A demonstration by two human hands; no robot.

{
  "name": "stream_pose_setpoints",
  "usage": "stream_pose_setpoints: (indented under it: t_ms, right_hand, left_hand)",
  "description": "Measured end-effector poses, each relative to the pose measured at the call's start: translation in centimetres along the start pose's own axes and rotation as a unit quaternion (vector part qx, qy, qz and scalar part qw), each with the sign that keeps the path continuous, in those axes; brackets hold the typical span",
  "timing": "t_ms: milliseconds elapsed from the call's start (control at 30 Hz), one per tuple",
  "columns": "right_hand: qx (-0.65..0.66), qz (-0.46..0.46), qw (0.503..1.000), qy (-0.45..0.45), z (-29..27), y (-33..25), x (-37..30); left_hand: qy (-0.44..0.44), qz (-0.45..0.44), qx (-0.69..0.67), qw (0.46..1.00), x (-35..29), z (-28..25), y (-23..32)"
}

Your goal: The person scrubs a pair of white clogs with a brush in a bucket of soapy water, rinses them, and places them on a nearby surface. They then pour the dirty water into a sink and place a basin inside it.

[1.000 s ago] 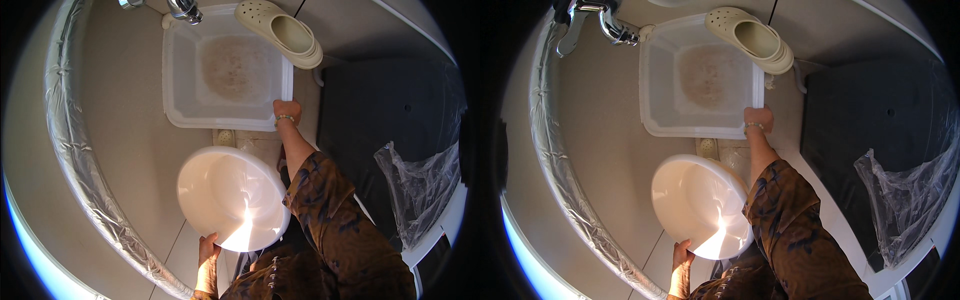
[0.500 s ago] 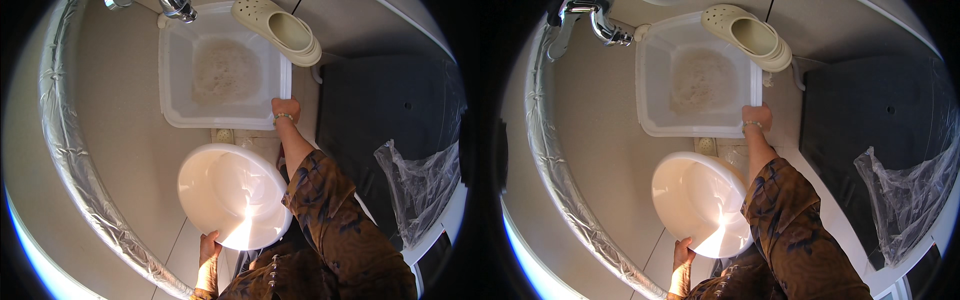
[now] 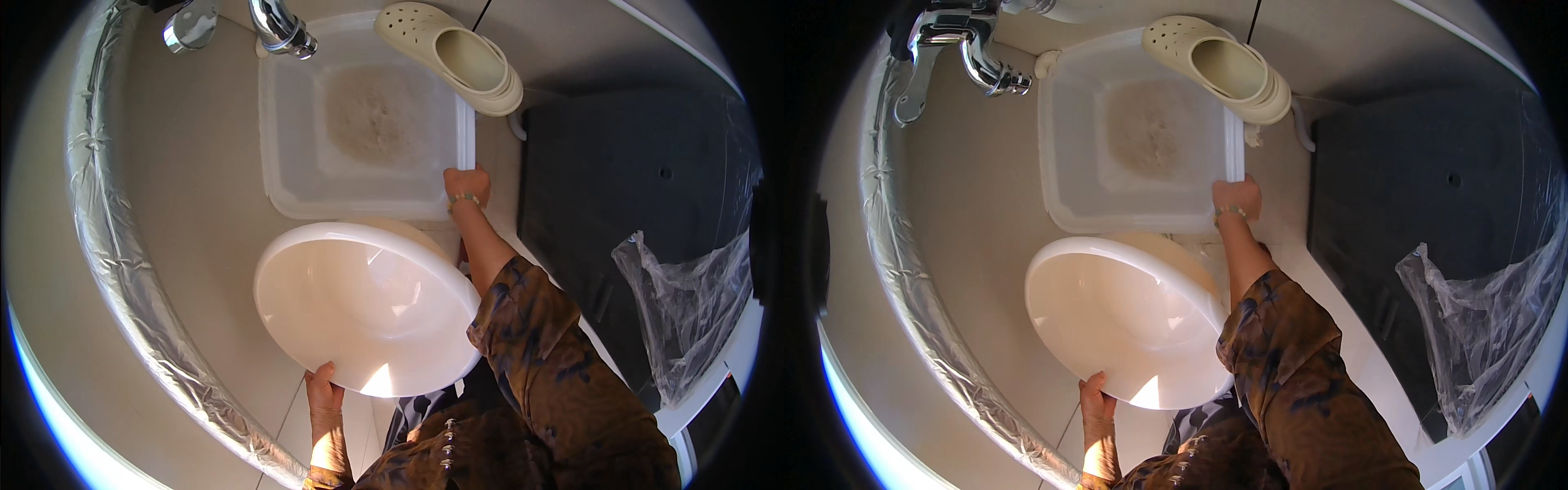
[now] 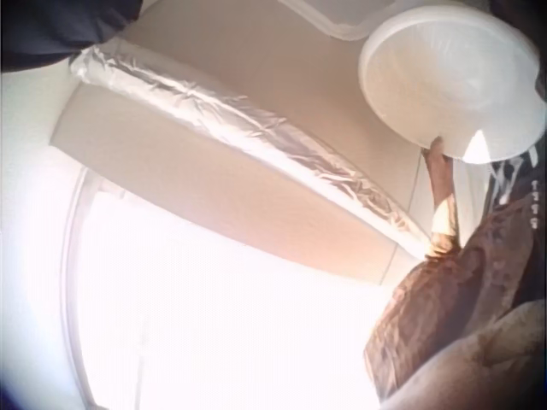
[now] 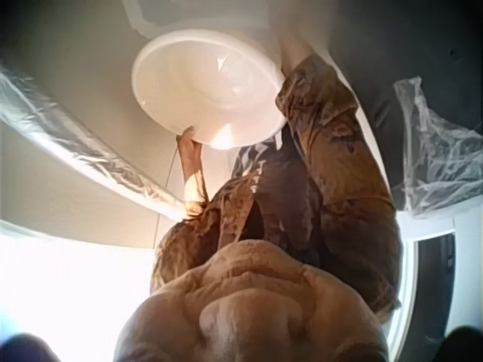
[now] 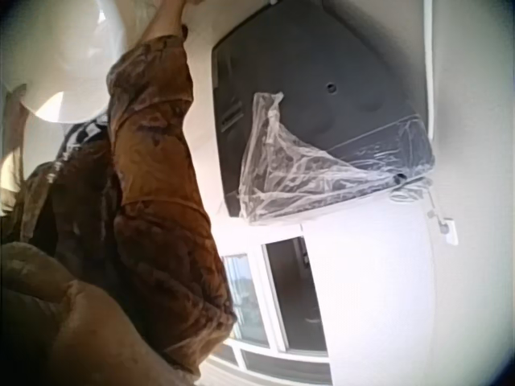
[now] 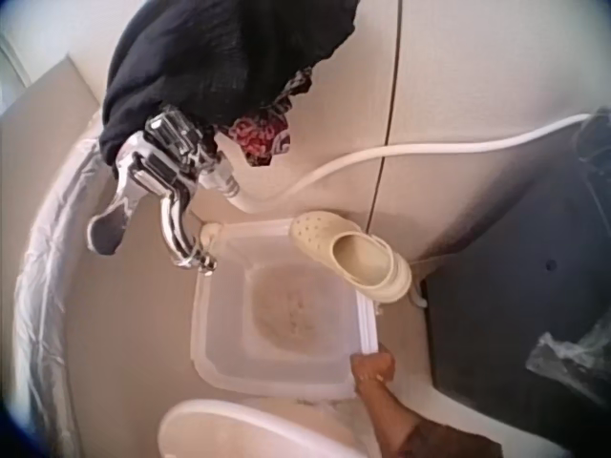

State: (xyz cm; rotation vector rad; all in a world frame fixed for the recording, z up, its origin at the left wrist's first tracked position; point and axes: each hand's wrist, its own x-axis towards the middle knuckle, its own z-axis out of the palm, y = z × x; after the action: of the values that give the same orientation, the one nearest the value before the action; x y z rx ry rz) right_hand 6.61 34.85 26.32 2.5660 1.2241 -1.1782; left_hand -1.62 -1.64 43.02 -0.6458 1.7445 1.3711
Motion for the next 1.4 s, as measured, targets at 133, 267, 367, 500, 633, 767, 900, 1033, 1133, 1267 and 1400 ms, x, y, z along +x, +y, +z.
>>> stream_pose_setpoints:
  t_ms: [133,267,367,500,633,767,900,1033,1133,1267,1400]
  right_hand:
    - [0.019,-0.035,0.999,-0.007,0.3,0.8,0.5]
    - [0.048,-0.071,0.996,-0.015,1.0,1.8,1.5]
    - [0.052,-0.057,0.997,-0.032,1.0,1.8,1.5]
    - [0.069,-0.044,0.996,-0.034,0.3,1.3,1.0]
    - [0.073,-0.076,0.994,0.001,1.0,1.8,1.3]
    - [0.065,-0.068,0.995,0.025,1.2,1.6,1.2]
    - [0.048,-0.049,0.997,0.021,0.9,1.4,1.1]
    - [0.058,-0.047,0.997,0.018,0.8,1.3,1.0]
    - [0.053,-0.054,0.997,0.020,1.1,1.5,1.3]
    - [0.071,-0.061,0.995,0.026,1.5,1.8,1.5]
    - [0.067,-0.054,0.996,0.018,1.0,1.5,1.0]
  left_hand:
    - [0.019,0.041,0.066,0.997,1.4,1.7,3.2]
    - [0.012,0.063,0.091,0.994,2.9,3.7,5.3]
    - [0.032,0.067,0.096,0.993,3.0,7.2,7.3]
    - [0.011,0.069,0.062,0.996,4.9,10.7,8.3]
    - [0.008,0.079,0.021,0.997,8.1,14.3,8.9]
    - [0.002,0.081,-0.013,0.997,11.0,18.2,9.6]
    - [0.021,0.073,-0.006,0.997,12.8,21.1,9.5]
    - [0.022,0.073,-0.025,0.997,13.6,21.2,10.0]
    - [0.016,0.088,-0.018,0.996,13.7,21.1,10.1]
    - [0.005,0.102,-0.016,0.995,13.5,20.7,10.2]
    - [-0.001,0.108,-0.024,0.994,13.6,20.9,10.3]
